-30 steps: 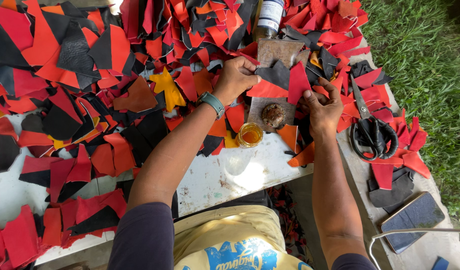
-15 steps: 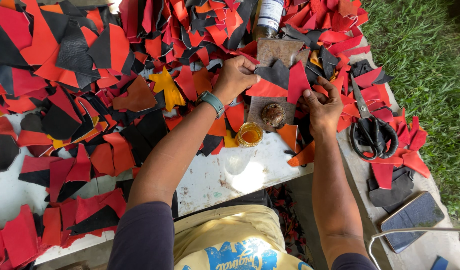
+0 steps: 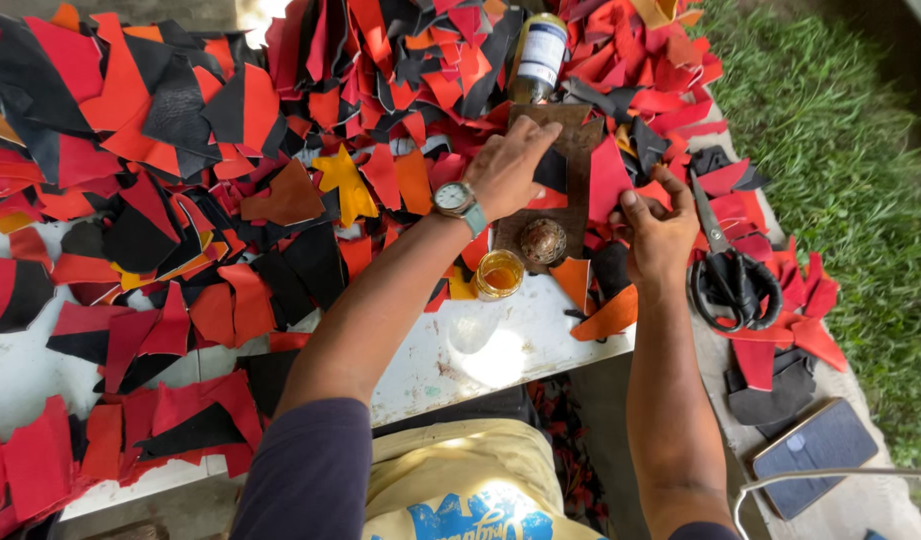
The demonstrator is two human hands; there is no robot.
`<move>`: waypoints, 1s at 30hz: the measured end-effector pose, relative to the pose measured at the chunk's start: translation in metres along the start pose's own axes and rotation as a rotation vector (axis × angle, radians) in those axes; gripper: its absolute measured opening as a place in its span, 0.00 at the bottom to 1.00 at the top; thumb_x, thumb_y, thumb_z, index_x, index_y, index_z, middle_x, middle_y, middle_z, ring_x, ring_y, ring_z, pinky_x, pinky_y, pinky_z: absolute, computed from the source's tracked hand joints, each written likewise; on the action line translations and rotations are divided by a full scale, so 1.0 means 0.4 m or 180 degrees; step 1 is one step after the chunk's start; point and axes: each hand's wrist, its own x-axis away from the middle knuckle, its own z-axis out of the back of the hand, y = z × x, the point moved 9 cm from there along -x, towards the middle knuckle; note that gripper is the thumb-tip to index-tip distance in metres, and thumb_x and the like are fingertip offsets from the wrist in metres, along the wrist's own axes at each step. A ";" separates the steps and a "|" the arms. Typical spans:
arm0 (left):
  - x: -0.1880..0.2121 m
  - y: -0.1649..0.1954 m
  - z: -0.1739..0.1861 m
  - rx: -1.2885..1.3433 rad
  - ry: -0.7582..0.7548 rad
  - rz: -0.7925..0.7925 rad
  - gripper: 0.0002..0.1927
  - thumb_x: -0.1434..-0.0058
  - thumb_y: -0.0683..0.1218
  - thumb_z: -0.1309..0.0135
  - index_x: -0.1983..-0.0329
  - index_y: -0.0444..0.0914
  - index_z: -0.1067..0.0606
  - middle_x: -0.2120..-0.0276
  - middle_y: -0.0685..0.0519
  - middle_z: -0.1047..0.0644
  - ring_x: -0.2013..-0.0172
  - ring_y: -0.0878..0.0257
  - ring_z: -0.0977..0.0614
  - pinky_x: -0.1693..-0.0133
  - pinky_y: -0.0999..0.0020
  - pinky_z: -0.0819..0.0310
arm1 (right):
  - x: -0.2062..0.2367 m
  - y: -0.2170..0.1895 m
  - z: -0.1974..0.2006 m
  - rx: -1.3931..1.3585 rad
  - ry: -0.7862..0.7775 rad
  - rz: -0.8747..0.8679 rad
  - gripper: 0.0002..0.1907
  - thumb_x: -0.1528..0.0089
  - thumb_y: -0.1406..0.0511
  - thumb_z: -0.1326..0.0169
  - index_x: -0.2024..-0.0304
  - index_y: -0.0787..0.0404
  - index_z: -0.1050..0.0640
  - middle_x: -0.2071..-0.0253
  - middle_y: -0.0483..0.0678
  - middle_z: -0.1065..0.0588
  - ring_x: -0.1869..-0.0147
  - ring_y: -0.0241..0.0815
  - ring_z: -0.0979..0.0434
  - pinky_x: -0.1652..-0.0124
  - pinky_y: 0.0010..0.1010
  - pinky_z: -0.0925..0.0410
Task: The person repeatedly picks red and black leather pieces from a table, aligns them, and presses them together. They occasionally use a small tool to rub or smooth the edges of the joined pieces. The assembled pieces are placed back on the table among many others.
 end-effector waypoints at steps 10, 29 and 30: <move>0.007 0.076 0.186 0.1010 0.0664 -0.0625 0.08 0.39 0.40 0.35 0.59 0.36 0.22 0.65 0.50 0.18 0.63 0.56 0.15 0.61 0.63 0.23 | 0.108 -0.098 -0.013 -0.1171 -0.0501 -0.0659 0.24 0.36 0.71 0.45 0.38 0.58 0.34 0.56 0.47 0.18 0.58 0.43 0.16 0.62 0.36 0.24; 0.637 0.190 0.339 0.2761 0.0536 0.0356 0.09 0.38 0.44 0.34 0.65 0.34 0.21 0.68 0.59 0.24 0.68 0.74 0.27 0.66 0.76 0.33 | 0.609 -0.173 -0.297 -0.0837 -0.1540 0.0199 0.32 0.38 0.74 0.43 0.32 0.64 0.36 0.46 0.57 0.25 0.49 0.41 0.17 0.48 0.36 0.23; 0.656 0.169 0.341 0.2600 0.0576 0.0564 0.08 0.39 0.44 0.34 0.65 0.34 0.20 0.71 0.59 0.24 0.70 0.74 0.28 0.68 0.76 0.34 | 0.632 -0.190 -0.301 -0.0821 -0.1678 0.0429 0.33 0.37 0.74 0.42 0.31 0.64 0.37 0.45 0.56 0.24 0.51 0.41 0.17 0.48 0.35 0.24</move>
